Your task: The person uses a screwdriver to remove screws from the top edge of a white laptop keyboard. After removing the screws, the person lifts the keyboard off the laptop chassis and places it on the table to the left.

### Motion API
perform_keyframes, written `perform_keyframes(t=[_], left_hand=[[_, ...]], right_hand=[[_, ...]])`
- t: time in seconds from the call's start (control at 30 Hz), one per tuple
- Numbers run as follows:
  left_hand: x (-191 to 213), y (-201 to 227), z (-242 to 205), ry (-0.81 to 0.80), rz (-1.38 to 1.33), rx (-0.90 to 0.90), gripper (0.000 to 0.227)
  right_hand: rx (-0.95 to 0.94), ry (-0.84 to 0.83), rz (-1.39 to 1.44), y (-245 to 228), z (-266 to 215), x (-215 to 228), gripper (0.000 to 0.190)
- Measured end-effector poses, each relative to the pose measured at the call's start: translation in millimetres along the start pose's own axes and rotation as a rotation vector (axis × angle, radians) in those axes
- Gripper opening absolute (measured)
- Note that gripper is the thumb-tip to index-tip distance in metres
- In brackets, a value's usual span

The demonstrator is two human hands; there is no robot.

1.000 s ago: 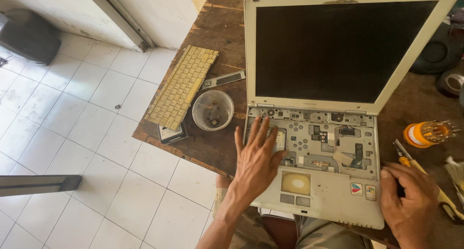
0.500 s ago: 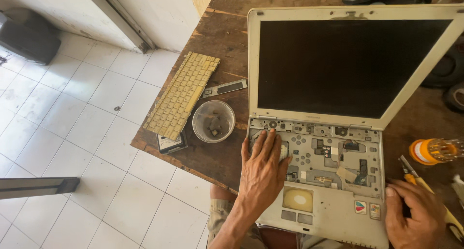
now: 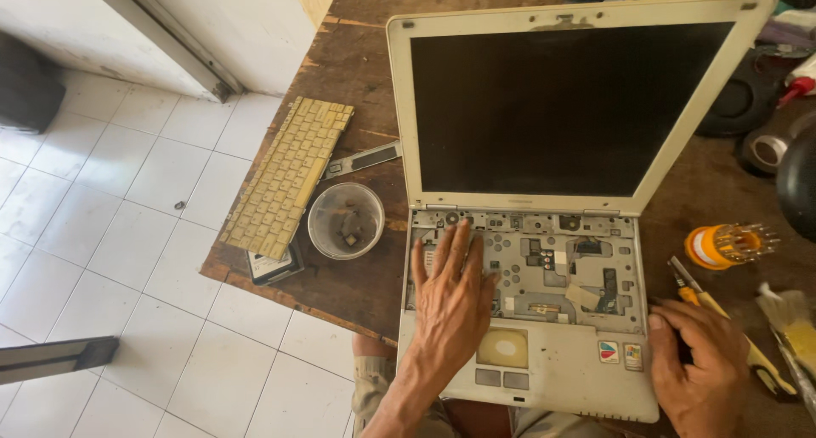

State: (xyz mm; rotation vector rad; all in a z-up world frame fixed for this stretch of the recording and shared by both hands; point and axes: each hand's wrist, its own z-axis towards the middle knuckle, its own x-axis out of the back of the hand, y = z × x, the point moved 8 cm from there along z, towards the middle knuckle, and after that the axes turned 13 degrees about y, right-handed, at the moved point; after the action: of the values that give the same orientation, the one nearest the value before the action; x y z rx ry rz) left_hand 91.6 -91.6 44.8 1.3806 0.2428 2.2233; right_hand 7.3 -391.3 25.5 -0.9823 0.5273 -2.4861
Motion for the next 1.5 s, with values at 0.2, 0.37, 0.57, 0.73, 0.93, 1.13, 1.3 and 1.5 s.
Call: perform_keyframes(t=[0.2,0.37,0.57,0.73,0.93,1.13,1.3,1.5], left_hand=[[-22.7,14.9,2.4,-0.072,-0.015,-0.032,0.064],[-19.6,16.4,4.9,-0.061,-0.014,-0.032,0.061],[-14.7,18.7,6.8,-0.064,-0.012,-0.031,0.059],[-18.0,17.2,6.4,-0.093,-0.014,-0.011,0.060],[-19.1,16.5,5.2,-0.119,-0.016,-0.014,0.061],[-24.3,15.1,3.9,-0.149,-0.004,-0.003,0.063],[-20.9,17.1,7.4,-0.114,0.022,-0.003,0.063],[-22.3,15.9,6.0,-0.099,-0.019,0.021,0.057]], right_hand=[[-0.013,-0.010,0.036,-0.3,3.3,-0.9,0.011],[-0.011,0.003,0.049,-8.8,10.7,0.7,0.013],[-0.017,0.005,0.058,-9.9,14.5,-1.3,0.013],[-0.055,0.024,0.035,-9.4,15.4,-1.3,0.013],[-0.061,0.005,0.024,-1.6,12.4,-4.5,0.014],[-0.070,0.004,0.031,-1.0,14.7,-5.1,0.012],[-0.083,0.013,0.028,0.6,15.3,-5.4,0.015],[-0.075,0.009,0.042,-6.6,24.3,-4.4,0.015]])
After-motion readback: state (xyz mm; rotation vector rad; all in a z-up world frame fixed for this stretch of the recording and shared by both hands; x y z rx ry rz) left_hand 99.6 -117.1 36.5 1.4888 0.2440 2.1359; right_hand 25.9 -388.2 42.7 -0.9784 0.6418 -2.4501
